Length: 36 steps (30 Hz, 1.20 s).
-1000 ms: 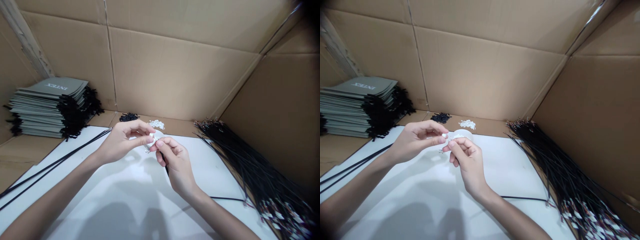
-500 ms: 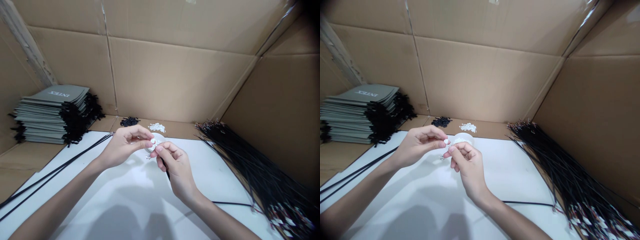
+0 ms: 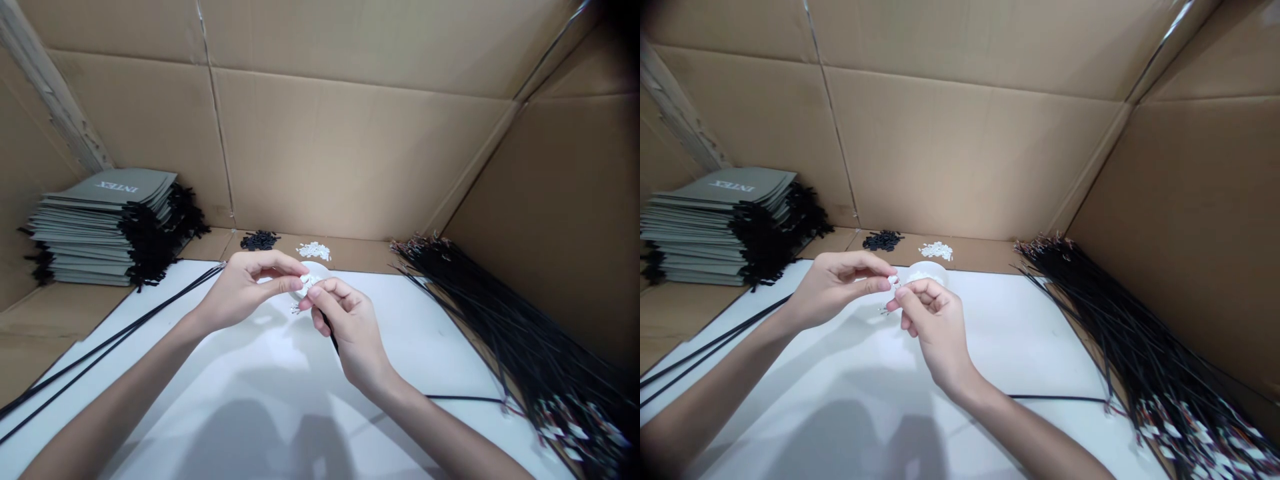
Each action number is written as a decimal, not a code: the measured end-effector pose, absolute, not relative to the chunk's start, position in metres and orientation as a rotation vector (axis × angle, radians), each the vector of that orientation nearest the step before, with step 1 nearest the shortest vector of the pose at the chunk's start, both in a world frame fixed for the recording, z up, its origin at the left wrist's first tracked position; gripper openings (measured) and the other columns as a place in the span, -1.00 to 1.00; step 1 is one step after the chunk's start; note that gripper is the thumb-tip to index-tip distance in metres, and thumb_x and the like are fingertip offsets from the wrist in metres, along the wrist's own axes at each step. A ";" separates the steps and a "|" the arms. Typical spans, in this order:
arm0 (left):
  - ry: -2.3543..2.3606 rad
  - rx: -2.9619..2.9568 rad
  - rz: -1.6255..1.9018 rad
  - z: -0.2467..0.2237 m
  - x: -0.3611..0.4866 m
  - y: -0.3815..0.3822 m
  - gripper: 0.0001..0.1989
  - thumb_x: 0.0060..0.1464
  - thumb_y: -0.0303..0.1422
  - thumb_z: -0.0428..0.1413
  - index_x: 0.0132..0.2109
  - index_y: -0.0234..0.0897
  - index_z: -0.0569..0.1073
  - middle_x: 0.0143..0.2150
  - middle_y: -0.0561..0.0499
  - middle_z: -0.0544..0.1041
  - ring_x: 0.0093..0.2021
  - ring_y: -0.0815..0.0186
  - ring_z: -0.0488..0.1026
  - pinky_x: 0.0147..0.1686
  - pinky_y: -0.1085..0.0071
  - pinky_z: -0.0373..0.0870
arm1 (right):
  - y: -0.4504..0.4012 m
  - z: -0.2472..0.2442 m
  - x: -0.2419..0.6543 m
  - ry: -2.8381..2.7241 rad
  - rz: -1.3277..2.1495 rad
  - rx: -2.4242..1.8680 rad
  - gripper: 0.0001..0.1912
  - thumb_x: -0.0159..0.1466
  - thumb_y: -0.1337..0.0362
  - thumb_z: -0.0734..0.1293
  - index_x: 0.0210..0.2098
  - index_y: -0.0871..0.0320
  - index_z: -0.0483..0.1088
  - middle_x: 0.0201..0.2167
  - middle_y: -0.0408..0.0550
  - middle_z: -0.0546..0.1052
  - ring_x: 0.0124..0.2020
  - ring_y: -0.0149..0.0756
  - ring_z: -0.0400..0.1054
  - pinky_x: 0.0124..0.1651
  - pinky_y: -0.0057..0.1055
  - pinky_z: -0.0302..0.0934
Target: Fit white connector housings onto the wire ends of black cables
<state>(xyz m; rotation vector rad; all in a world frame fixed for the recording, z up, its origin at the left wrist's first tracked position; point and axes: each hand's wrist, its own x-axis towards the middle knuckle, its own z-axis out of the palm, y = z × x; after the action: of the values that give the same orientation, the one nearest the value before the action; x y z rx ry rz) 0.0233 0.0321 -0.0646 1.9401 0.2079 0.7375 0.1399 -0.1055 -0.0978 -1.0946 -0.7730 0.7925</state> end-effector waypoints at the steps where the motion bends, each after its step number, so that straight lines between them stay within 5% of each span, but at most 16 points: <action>1: 0.213 1.956 0.740 -0.064 0.023 0.032 -0.91 0.11 -0.34 0.29 -0.22 -0.23 0.63 -0.24 0.00 0.64 -0.23 0.28 0.57 -0.15 0.44 0.51 | -0.105 -0.098 0.140 -0.773 0.791 -1.097 -0.78 0.27 0.16 0.41 -0.41 0.17 0.46 -0.47 -0.12 0.55 -0.60 -0.50 0.14 -0.55 -0.52 0.03; 36: 0.178 1.931 0.780 -0.066 0.025 0.029 -0.96 0.08 -0.42 0.31 -0.26 -0.22 0.63 -0.30 0.08 0.64 -0.29 0.42 0.56 -0.25 0.62 0.47 | -0.105 -0.100 0.141 -0.735 0.870 -0.999 -0.77 0.28 0.15 0.43 -0.41 0.18 0.49 -0.48 -0.13 0.55 -0.60 -0.56 0.13 -0.55 -0.58 0.00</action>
<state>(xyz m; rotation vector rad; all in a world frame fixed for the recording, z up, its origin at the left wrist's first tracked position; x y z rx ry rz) 0.0248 0.0294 -0.0662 1.9305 0.1784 0.7798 0.1413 -0.1050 -0.0996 -0.9992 -0.7349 0.8700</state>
